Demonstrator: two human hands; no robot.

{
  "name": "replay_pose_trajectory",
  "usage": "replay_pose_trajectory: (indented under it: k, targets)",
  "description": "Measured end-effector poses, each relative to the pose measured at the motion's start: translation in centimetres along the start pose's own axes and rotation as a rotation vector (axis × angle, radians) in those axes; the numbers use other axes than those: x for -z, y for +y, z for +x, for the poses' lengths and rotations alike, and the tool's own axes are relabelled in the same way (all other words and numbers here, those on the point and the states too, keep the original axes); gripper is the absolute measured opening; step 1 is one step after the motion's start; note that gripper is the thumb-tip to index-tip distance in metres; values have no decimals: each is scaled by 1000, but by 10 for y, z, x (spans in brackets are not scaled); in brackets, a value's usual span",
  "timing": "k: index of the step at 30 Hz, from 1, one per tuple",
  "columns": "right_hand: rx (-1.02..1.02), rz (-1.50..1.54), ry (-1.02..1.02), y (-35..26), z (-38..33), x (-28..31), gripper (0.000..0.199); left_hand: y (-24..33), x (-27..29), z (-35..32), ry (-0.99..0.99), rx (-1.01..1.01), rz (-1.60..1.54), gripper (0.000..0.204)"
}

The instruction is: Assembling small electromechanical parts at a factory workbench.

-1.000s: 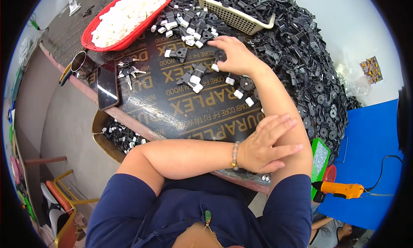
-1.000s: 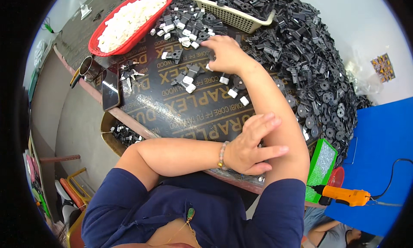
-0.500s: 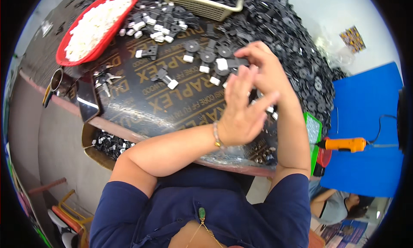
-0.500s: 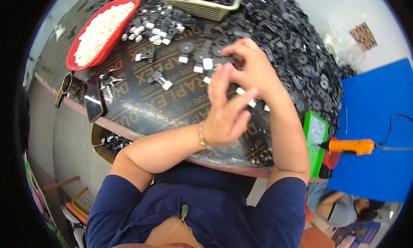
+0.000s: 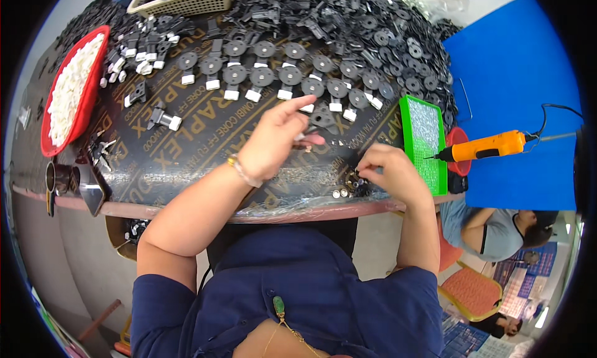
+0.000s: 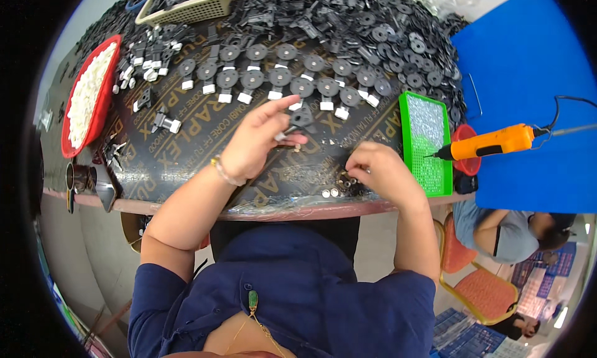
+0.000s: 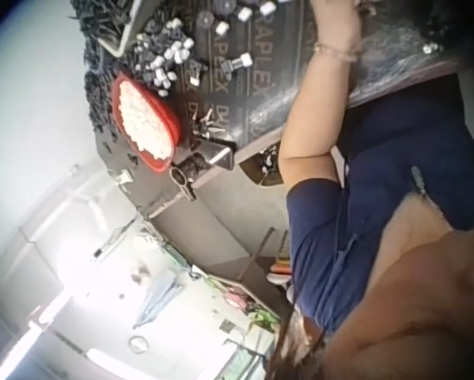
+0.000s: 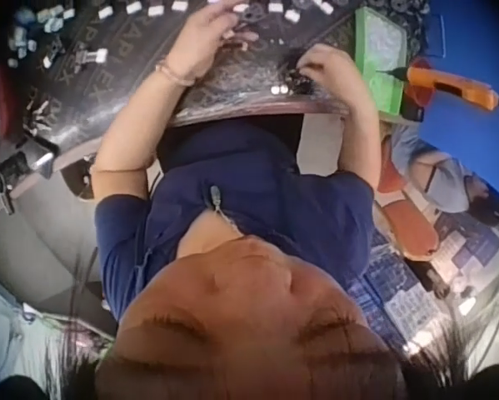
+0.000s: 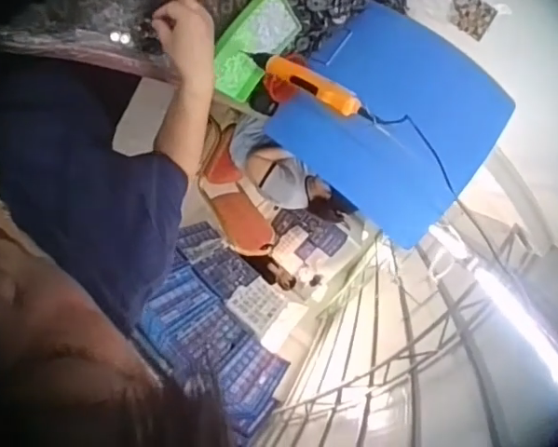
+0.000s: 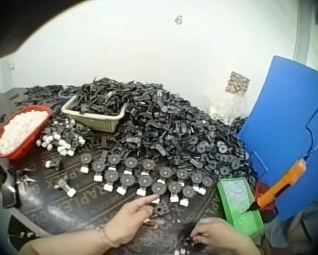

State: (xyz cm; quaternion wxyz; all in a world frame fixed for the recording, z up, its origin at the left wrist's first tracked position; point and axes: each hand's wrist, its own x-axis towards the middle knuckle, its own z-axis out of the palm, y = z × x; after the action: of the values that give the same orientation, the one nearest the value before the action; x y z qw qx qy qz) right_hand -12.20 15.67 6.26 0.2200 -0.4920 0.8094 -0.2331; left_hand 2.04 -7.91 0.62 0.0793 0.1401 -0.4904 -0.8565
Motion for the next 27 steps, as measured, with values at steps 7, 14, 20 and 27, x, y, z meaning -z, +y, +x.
replay_pose_trajectory:
  k: [7,14,20,27]
  targets:
    - [137,-175,54,20,-33,-20,19,-2,1,2,-33,143,-130,56]
    - [80,25,233,33,-22,-31,11,1,-9,-4,-102,175,-119,52]
    - [-3,305,309,12,-3,-25,8,-9,-11,-4,-177,206,-10,53]
    - [194,291,307,-17,31,-34,6,-17,-8,-1,-250,149,127,53]
